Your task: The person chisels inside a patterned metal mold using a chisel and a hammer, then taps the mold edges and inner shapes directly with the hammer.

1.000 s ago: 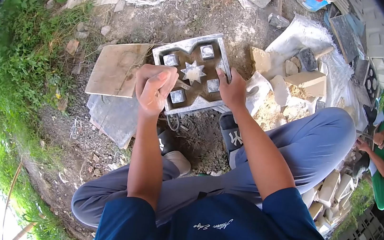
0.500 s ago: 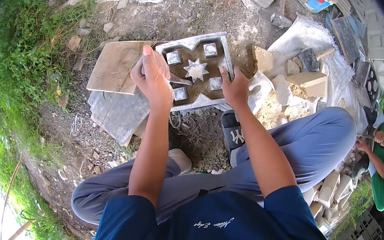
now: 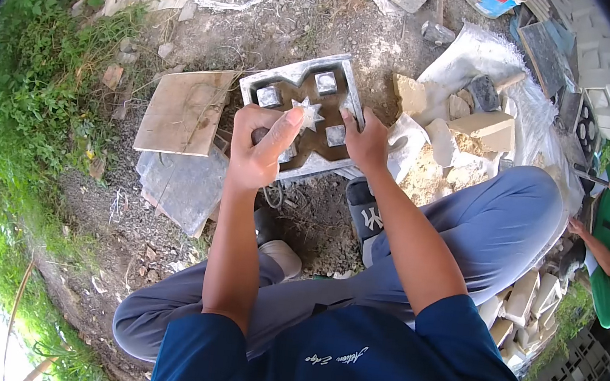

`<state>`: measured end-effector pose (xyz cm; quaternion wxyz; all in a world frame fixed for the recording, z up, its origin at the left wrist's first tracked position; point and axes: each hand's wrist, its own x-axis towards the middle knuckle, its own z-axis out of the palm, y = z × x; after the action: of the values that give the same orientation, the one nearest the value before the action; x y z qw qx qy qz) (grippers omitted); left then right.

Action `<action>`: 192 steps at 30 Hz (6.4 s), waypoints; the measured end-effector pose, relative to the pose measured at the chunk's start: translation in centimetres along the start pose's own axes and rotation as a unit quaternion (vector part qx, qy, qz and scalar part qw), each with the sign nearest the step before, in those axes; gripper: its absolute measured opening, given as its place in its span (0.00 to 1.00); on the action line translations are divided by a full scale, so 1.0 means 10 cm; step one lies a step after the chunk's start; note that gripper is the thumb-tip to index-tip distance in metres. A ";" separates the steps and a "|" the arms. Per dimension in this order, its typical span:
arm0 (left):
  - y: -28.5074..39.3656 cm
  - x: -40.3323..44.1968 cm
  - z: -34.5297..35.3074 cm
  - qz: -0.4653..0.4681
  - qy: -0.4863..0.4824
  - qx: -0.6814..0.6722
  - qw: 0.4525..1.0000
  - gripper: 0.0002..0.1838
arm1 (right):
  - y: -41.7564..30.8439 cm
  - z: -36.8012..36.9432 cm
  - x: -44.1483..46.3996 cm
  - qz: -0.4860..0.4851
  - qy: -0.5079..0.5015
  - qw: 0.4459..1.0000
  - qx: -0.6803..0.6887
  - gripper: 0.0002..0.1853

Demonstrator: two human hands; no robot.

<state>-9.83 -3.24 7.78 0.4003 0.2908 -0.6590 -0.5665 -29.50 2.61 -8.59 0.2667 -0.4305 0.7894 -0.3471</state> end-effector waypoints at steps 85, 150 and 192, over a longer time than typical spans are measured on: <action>0.05 -0.02 -0.04 0.012 -0.018 -0.190 0.982 0.23 | 0.01 0.01 -0.06 -0.021 0.034 0.999 0.008 0.27; -0.13 -0.08 0.08 0.006 0.019 -0.149 0.989 0.14 | -0.04 -0.03 -0.05 0.004 -0.010 1.000 0.004 0.30; -0.17 -0.05 -0.11 0.005 0.081 -0.273 0.959 0.20 | -0.07 -0.04 -0.02 0.032 -0.026 0.999 0.008 0.29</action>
<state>-8.80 -3.71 6.02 0.5196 0.2124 -0.4462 -0.6970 -29.34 2.67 -7.75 0.3013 -0.4121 0.7927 -0.3333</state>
